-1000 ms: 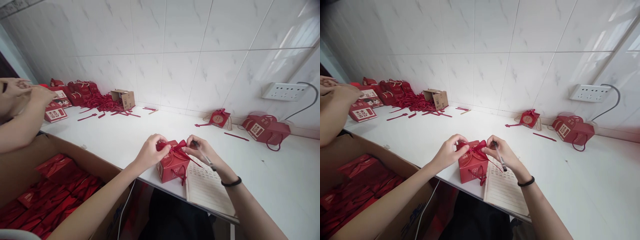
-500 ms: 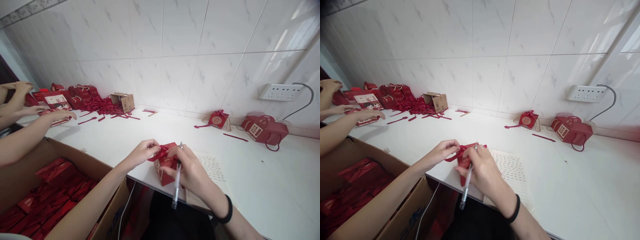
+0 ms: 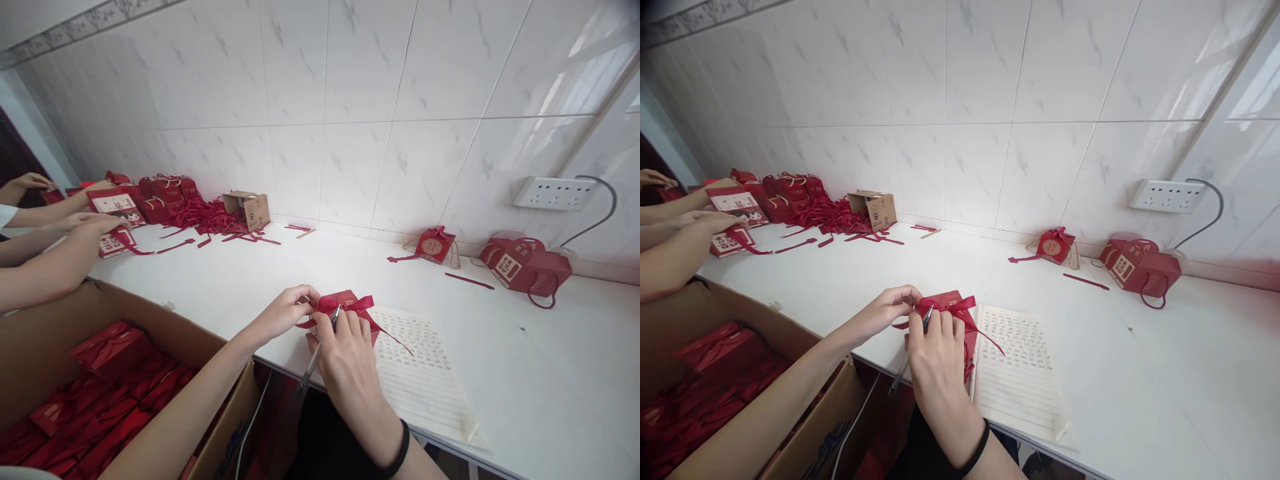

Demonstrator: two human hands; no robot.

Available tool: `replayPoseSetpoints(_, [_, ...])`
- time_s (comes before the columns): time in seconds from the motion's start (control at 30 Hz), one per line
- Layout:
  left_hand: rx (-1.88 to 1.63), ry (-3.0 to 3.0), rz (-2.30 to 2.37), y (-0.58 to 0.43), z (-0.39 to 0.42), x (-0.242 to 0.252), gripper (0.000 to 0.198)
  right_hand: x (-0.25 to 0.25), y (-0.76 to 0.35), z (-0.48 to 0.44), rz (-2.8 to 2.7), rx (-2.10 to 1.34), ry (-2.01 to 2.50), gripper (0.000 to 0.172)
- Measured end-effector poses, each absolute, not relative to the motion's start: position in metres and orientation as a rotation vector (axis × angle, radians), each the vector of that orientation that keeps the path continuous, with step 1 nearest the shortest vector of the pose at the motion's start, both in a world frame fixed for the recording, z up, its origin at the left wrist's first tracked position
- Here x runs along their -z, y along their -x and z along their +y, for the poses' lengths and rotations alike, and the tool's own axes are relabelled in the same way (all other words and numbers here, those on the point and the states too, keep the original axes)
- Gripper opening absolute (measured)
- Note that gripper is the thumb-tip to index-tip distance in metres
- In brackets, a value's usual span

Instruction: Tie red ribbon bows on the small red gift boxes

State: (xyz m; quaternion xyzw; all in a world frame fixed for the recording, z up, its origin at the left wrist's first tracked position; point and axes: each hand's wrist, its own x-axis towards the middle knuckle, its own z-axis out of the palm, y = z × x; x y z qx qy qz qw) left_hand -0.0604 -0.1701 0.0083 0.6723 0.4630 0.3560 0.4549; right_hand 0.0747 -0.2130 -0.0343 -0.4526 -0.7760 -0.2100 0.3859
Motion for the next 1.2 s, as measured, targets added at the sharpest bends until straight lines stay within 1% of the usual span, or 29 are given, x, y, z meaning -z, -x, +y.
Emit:
replayPoseSetpoints(0.1, [-0.902, -1.707, 1.148, 0.063, -0.168, -0.006, 0.016, 0.033, -0.073, -0.213, -1.938, 0.482, 1.164, 0.018])
replayPoseSetpoints(0.23, [-0.909, -1.888, 1.18, 0.063, -0.17, -0.006, 0.015, 0.034, -0.086, -0.211, -1.785, 0.159, 0.954, 0.014])
replayPoseSetpoints(0.3, [-0.883, -2.005, 1.185, 0.061, -0.172, -0.009, 0.017, 0.037, -0.098, -0.213, -1.76, 0.082, 0.825, 0.011])
replayPoseSetpoints(0.4, [-0.866, -2.1, 1.162, 0.058, -0.176, -0.014, 0.019, 0.04, -0.117, -0.216, -1.759, 0.141, 0.733, 0.013])
replayPoseSetpoints(0.5, [-0.88, -2.112, 1.161, 0.054, -0.178, -0.017, 0.013, 0.041, -0.129, -0.218, -1.73, 0.221, 0.738, 0.017])
replayPoseSetpoints(0.6, [-0.917, -2.137, 1.21, 0.049, -0.18, -0.015, 0.011, 0.043, -0.133, -0.217, -1.694, 0.271, 0.74, 0.017])
replayPoseSetpoints(0.73, [-0.973, -2.137, 1.392, 0.041, -0.182, -0.01, 0.011, 0.049, -0.132, -0.213, -1.794, 0.204, 0.673, 0.015])
replayPoseSetpoints(0.9, [-1.03, -2.1, 1.543, 0.034, -0.185, -0.003, 0.002, 0.055, -0.128, -0.212, -1.836, 0.144, 0.642, 0.014])
replayPoseSetpoints(0.97, [-1.018, -2.128, 1.624, 0.034, -0.186, -0.002, 0.006, 0.054, -0.128, -0.213, -1.826, 0.114, 0.636, 0.015])
replayPoseSetpoints(1.07, [-0.895, -2.214, 1.751, 0.035, -0.19, -0.005, 0.013, 0.053, -0.129, -0.214, -1.819, 0.071, 0.609, 0.016])
replayPoseSetpoints(1.13, [-0.84, -2.309, 1.711, 0.036, -0.194, -0.009, 0.014, 0.055, -0.131, -0.215, -1.818, 0.043, 0.594, 0.017])
replayPoseSetpoints(1.2, [-0.861, -2.391, 1.541, 0.036, -0.196, -0.015, 0.019, 0.057, -0.132, -0.215, -1.823, 0.018, 0.582, 0.018])
